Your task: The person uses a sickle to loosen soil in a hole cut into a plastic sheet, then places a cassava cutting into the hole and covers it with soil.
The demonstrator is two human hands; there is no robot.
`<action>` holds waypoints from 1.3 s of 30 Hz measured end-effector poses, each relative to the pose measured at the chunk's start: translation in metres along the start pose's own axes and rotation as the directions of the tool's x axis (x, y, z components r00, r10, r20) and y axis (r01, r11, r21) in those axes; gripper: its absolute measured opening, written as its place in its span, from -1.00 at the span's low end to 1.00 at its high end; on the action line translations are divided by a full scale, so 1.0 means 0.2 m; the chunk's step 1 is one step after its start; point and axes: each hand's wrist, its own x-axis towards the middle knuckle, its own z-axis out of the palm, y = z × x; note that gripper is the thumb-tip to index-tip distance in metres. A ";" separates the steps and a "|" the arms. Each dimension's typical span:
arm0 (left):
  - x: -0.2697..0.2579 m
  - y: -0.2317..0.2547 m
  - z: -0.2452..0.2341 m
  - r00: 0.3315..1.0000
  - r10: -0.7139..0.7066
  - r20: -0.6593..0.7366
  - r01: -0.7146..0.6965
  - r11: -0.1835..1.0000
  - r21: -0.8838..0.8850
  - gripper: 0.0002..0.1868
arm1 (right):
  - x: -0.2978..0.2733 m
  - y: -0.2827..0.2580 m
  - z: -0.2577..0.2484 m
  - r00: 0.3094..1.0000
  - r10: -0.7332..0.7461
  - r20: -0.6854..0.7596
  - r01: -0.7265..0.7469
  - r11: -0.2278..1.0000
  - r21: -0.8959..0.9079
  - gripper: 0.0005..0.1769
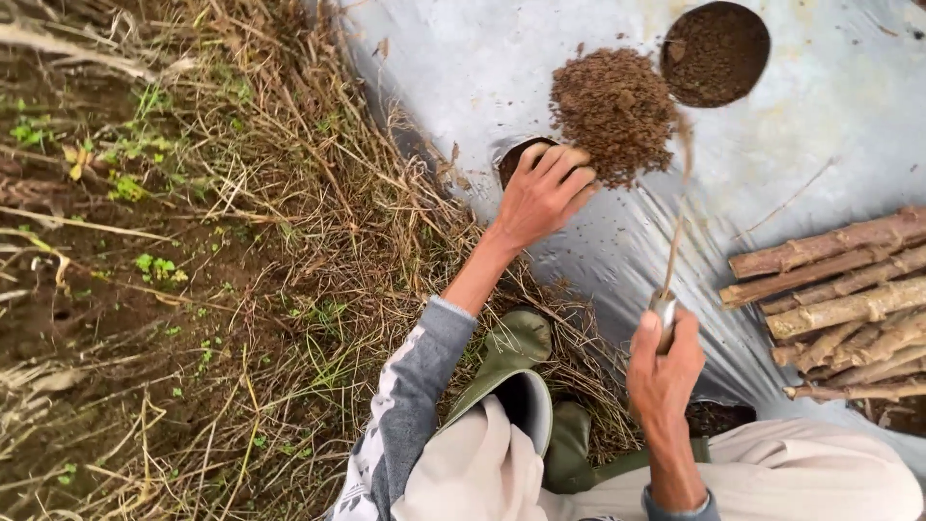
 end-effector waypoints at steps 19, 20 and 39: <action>-0.55 0.06 -0.14 0.804 -0.539 0.253 0.558 0.830 -0.005 -0.58 | 0.10 -0.11 0.19 0.886 0.132 0.444 0.032 0.939 -0.341 -0.40; -0.59 0.06 -0.10 0.794 -0.546 0.266 0.568 0.823 -0.005 -0.48 | 0.11 -0.09 0.28 0.868 0.138 0.478 0.085 0.905 -0.416 -0.43; -0.67 0.09 -0.07 0.808 -0.540 0.234 0.553 0.833 0.011 -0.16 | 0.01 -0.19 0.18 0.835 0.270 0.479 -0.006 0.876 -0.482 -0.43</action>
